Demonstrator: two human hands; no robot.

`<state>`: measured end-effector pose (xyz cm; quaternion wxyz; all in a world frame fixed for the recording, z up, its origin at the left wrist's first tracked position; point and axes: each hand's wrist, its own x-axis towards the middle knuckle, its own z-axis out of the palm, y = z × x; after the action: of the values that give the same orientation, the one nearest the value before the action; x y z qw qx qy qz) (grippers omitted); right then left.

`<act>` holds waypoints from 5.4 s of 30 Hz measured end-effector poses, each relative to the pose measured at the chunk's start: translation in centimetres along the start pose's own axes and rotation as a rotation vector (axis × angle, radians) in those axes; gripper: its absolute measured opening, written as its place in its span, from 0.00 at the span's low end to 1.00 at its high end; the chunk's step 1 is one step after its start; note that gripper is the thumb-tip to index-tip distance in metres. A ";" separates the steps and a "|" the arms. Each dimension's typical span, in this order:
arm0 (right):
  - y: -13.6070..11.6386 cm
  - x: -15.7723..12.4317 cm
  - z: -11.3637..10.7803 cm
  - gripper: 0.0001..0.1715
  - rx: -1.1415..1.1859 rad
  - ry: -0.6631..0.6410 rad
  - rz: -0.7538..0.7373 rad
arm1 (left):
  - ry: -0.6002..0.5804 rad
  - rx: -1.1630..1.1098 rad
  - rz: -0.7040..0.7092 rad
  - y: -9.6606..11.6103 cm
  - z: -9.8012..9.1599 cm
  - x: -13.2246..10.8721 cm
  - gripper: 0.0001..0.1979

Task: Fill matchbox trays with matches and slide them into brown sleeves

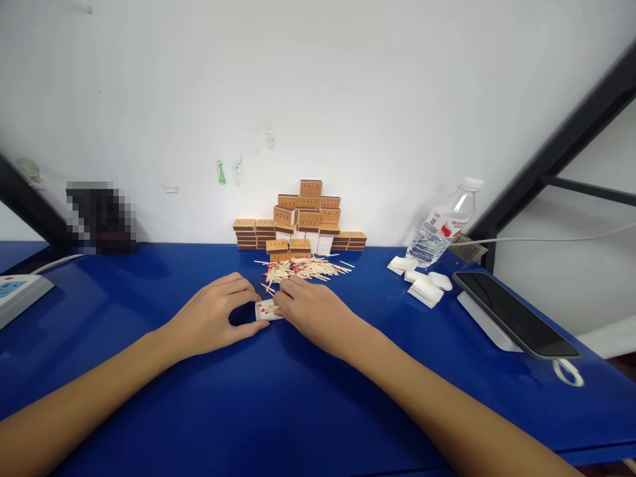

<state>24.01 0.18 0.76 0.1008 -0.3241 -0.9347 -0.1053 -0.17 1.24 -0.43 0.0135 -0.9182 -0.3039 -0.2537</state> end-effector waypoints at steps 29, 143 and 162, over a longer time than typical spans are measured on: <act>0.1 -1.2 -1.6 0.12 0.123 -0.103 0.071 | 0.004 -0.069 0.048 0.3 -0.2 0.1 0.14; 3.4 4.3 -1.9 0.15 0.231 -0.081 0.520 | -0.033 -0.091 -0.113 -0.7 -0.2 -0.5 0.15; 0.1 -0.1 0.5 0.09 0.464 0.042 0.161 | -0.029 -0.236 -0.050 0.3 0.3 -0.1 0.12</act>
<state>24.09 0.35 0.32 0.1999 -0.3633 -0.9028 0.1140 0.03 0.97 -0.70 -0.1055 -0.9091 -0.2948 -0.2746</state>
